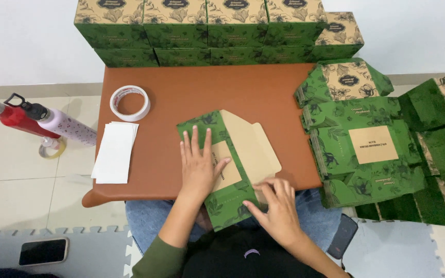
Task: Assembling a small decorative cardboard box by folding flaps and inserting a paper slip.
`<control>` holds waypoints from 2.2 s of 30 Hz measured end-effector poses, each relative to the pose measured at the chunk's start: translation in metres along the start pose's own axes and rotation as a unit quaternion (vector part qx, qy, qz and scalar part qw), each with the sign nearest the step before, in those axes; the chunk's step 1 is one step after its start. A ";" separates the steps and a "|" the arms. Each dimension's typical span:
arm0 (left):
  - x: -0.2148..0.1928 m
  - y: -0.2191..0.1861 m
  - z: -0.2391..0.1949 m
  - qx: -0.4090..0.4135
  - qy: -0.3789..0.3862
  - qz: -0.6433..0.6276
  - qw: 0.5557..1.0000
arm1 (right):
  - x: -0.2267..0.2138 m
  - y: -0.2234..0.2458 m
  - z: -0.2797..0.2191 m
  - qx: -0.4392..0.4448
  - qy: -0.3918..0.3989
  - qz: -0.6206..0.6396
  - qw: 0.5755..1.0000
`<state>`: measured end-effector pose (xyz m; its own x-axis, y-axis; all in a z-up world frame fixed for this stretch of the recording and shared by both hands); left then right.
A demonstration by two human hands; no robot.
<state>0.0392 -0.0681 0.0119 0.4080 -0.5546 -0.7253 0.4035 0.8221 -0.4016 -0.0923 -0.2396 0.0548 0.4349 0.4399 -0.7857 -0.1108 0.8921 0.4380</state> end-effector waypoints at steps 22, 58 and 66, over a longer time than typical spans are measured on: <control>0.007 -0.003 0.017 0.045 0.107 0.031 0.993 | 0.064 -0.023 0.121 -0.059 0.172 -0.037 0.983; -0.093 -0.006 0.001 -0.023 0.143 -0.170 0.975 | -0.039 -0.033 0.090 0.043 -0.237 0.114 0.964; -0.073 0.022 -0.018 0.004 0.097 -0.012 0.995 | 0.026 0.028 0.071 -0.116 0.195 0.155 0.962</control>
<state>0.0033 -0.0073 0.0459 0.2325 -0.5386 -0.8098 0.4178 0.8072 -0.4169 -0.0210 -0.2106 0.0773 -0.0135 0.6539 -0.7565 -0.3966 0.6910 0.6044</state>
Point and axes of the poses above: each hand's wrist, its own z-axis towards the middle knuckle, its own x-axis out of the palm, y = z × x, the point moved 5 cm from there along z, towards the middle knuckle, and after that the axes turned 14 degrees about -y, right-handed, at the moved point
